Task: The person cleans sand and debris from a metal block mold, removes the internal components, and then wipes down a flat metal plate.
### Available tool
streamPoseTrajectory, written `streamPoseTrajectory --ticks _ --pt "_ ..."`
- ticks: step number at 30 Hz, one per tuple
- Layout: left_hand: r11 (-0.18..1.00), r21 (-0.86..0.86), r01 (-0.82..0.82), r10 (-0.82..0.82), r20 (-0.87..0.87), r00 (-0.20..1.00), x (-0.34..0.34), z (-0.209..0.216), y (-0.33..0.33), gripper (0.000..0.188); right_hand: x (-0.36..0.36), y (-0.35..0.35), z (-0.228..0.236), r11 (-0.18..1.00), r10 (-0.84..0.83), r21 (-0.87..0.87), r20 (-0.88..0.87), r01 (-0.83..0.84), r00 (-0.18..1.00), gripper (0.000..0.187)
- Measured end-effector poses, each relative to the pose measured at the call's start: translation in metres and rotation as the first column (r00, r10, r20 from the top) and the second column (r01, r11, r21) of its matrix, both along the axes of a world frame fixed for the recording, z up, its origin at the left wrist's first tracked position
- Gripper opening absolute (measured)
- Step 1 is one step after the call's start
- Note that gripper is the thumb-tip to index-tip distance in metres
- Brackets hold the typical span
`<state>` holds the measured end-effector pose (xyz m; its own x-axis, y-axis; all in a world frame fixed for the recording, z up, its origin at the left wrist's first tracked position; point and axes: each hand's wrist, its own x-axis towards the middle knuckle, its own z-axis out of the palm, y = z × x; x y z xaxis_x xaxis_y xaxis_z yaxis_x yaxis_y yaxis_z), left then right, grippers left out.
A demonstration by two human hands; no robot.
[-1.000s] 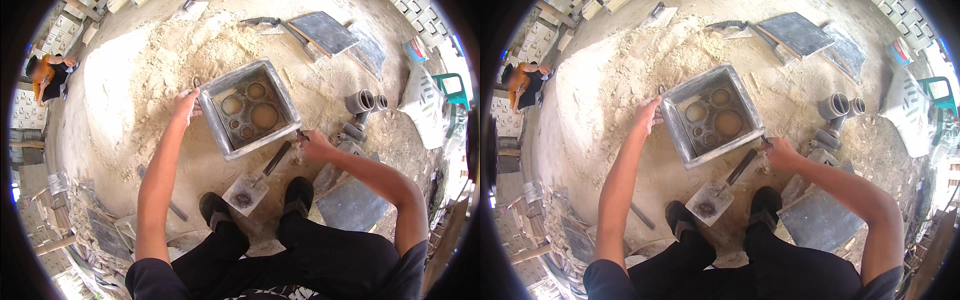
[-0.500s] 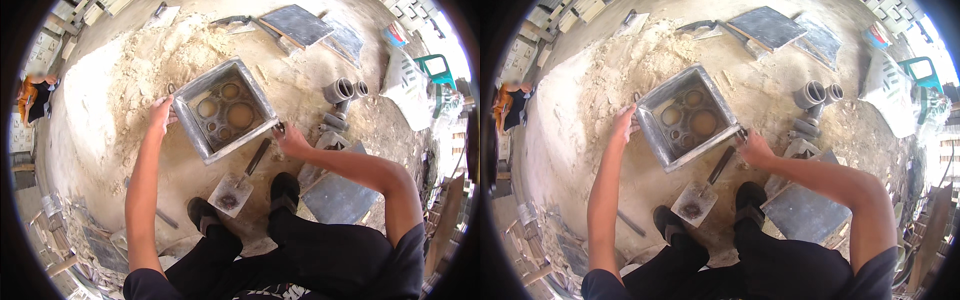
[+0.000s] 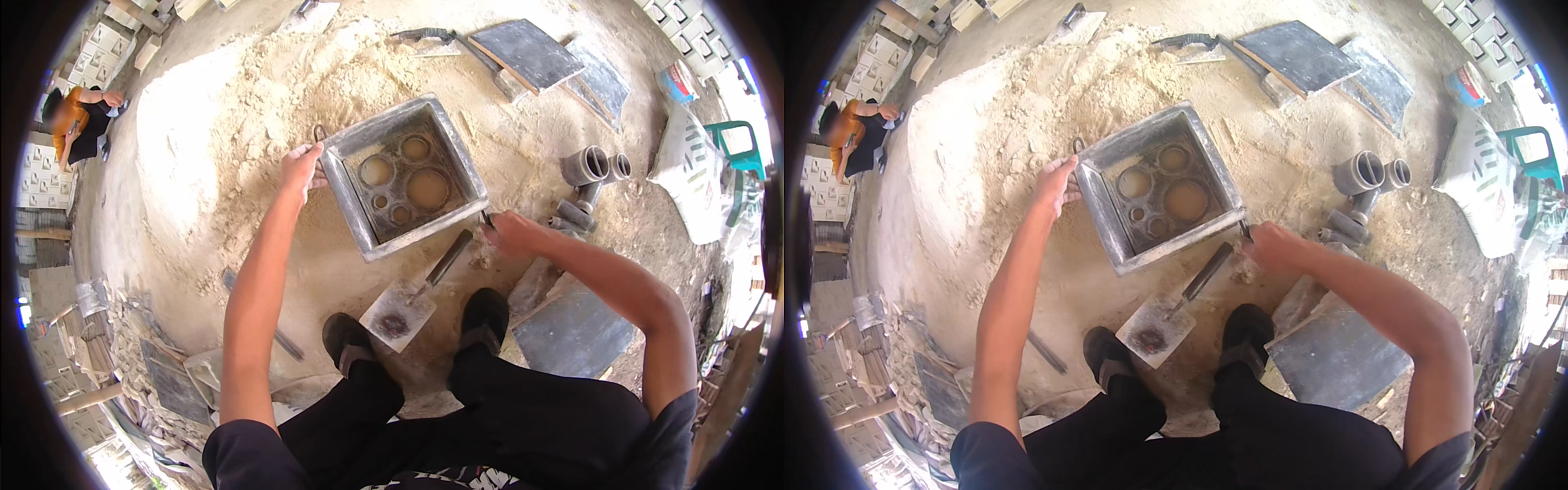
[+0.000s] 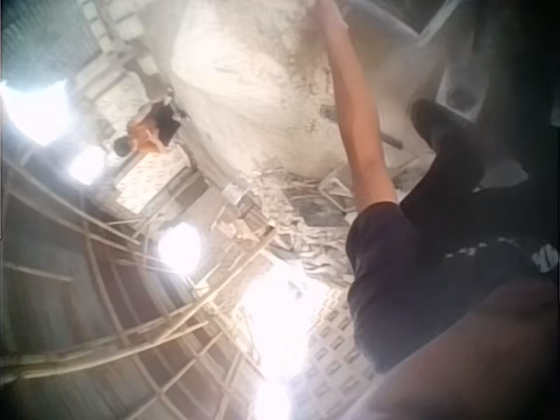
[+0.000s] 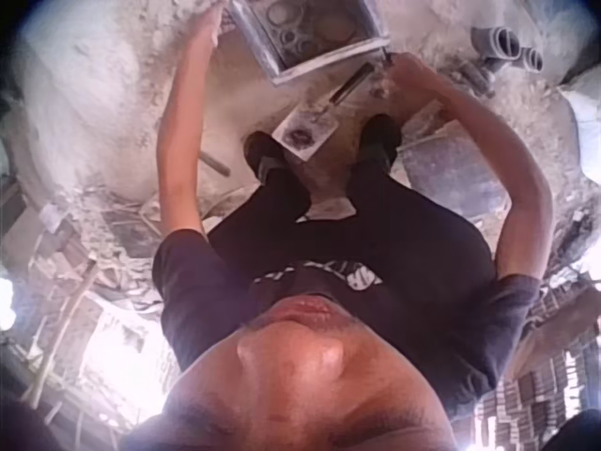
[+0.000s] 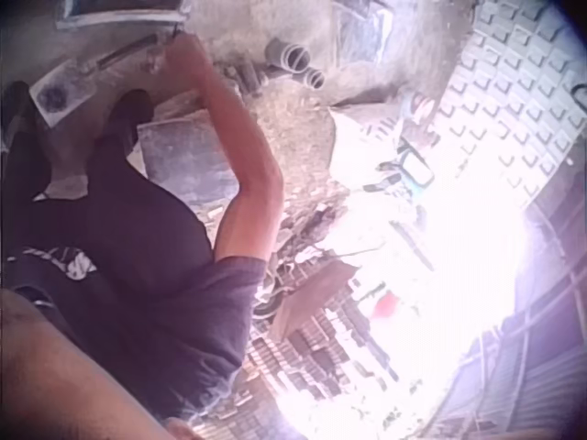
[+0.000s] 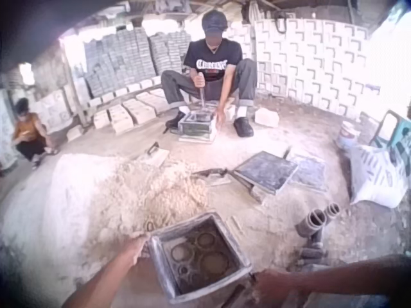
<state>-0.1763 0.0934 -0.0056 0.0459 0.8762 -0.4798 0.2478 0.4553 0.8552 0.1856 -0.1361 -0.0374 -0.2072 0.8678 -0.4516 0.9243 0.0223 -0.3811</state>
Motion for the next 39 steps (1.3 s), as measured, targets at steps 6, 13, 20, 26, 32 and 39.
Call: streamPoseTrajectory --ticks 6,13,20,26,32,39 --pt "0.998 -0.038 0.042 -0.042 0.016 0.999 -0.016 -0.008 0.005 0.028 -0.002 0.015 0.005 0.952 -0.159 -0.298 -0.296 0.067 0.942 0.045" --pt "1.000 -0.021 -0.015 0.015 0.028 1.000 -0.011 -0.006 0.004 0.023 -0.003 0.015 0.011 0.953 -0.212 -0.265 -0.231 0.149 0.949 0.052" --pt "0.993 -0.012 0.119 -0.120 -0.149 0.982 -0.005 0.017 -0.002 0.052 0.006 0.029 0.032 0.942 -0.331 0.064 0.004 0.330 0.944 0.061" --pt "0.575 0.224 0.787 -0.367 -0.789 0.493 0.008 0.034 0.020 0.062 -0.066 0.005 0.051 0.445 -0.894 -0.711 -0.381 0.545 0.234 0.064" --pt "0.586 0.056 0.808 -0.464 -0.795 0.391 0.008 0.024 0.032 0.048 -0.100 0.044 0.056 0.163 -0.876 -0.799 -0.387 0.579 -0.287 0.052" --pt "0.755 -0.001 0.655 -0.477 -0.686 0.550 -0.011 0.037 -0.006 0.028 -0.066 0.118 0.083 0.164 -0.869 -0.693 -0.438 0.702 -0.229 0.039"
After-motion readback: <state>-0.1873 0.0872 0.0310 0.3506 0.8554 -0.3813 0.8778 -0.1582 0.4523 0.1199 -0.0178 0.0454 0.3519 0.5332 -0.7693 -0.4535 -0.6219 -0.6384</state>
